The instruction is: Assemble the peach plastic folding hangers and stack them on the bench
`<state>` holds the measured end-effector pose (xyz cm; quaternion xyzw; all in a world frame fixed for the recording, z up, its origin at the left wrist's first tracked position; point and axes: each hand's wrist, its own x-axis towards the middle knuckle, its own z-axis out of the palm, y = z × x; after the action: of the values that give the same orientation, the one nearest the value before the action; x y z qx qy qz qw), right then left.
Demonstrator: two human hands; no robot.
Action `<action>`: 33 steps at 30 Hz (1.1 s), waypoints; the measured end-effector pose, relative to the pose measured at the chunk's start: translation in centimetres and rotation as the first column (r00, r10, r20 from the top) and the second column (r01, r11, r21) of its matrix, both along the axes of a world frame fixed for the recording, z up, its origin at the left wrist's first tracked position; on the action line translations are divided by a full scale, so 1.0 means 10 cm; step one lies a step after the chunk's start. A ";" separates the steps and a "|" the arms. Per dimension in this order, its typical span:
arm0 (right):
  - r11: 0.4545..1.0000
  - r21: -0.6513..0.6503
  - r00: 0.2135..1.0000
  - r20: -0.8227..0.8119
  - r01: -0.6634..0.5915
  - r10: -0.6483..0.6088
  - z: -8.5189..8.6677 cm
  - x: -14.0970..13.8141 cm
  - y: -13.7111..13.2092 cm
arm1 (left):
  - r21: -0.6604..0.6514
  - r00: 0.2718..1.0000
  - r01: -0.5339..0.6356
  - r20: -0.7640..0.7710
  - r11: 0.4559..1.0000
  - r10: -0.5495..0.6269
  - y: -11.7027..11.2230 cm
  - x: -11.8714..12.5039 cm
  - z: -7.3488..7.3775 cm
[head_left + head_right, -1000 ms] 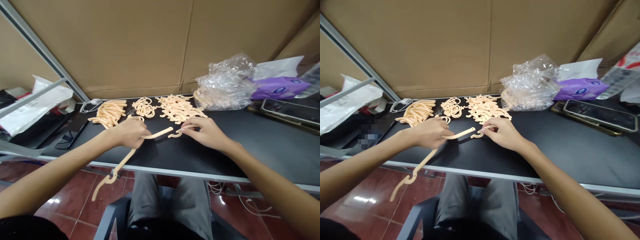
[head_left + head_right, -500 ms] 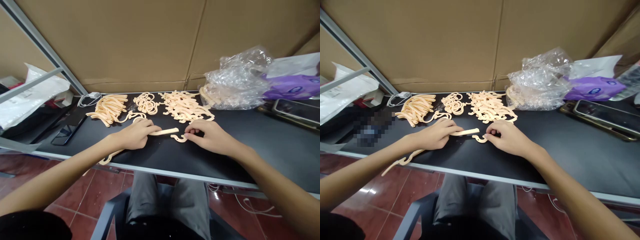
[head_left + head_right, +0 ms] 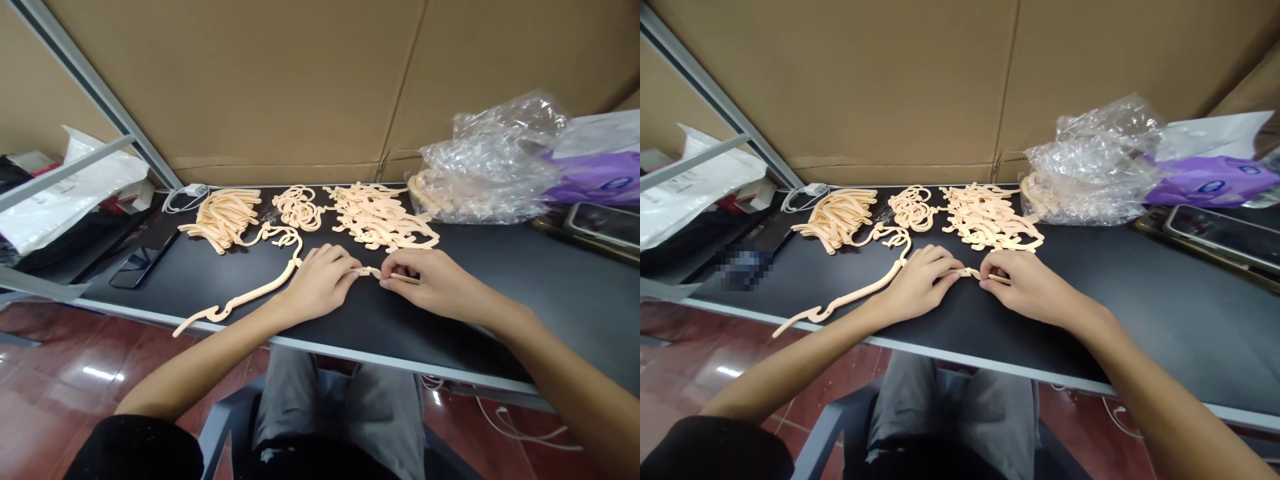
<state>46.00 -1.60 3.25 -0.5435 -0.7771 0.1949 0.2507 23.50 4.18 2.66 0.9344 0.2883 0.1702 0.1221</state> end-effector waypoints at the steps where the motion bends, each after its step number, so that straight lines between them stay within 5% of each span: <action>1: 1.000 -0.023 1.000 0.003 0.013 -0.013 0.01 0.01 0.00 | 0.007 1.000 0.004 0.029 1.000 -0.004 0.00 0.00 -0.02; 6: 0.996 -0.068 0.992 -0.108 0.062 -0.070 0.02 0.05 -0.01 | 0.109 0.990 0.054 0.122 0.993 -0.067 0.00 -0.11 -0.06; 13: 0.998 -0.061 0.987 -0.159 -0.026 0.016 0.14 -0.05 -0.05 | 0.176 0.979 0.141 0.121 0.974 -0.163 -0.06 -0.14 -0.05; 19: 0.989 -0.108 0.995 -0.042 -0.099 0.095 0.11 -0.10 -0.07 | 0.225 0.980 0.142 0.106 0.964 -0.169 -0.11 -0.12 -0.02; 33: 0.987 -0.052 0.988 0.000 -0.151 0.151 0.06 -0.05 -0.05 | 0.126 0.967 0.227 0.089 0.966 -0.239 -0.11 -0.11 0.00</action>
<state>45.52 -2.07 3.84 -0.4897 -0.8112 0.2324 0.2195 22.43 3.10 2.62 0.9572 0.1593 0.2191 0.1023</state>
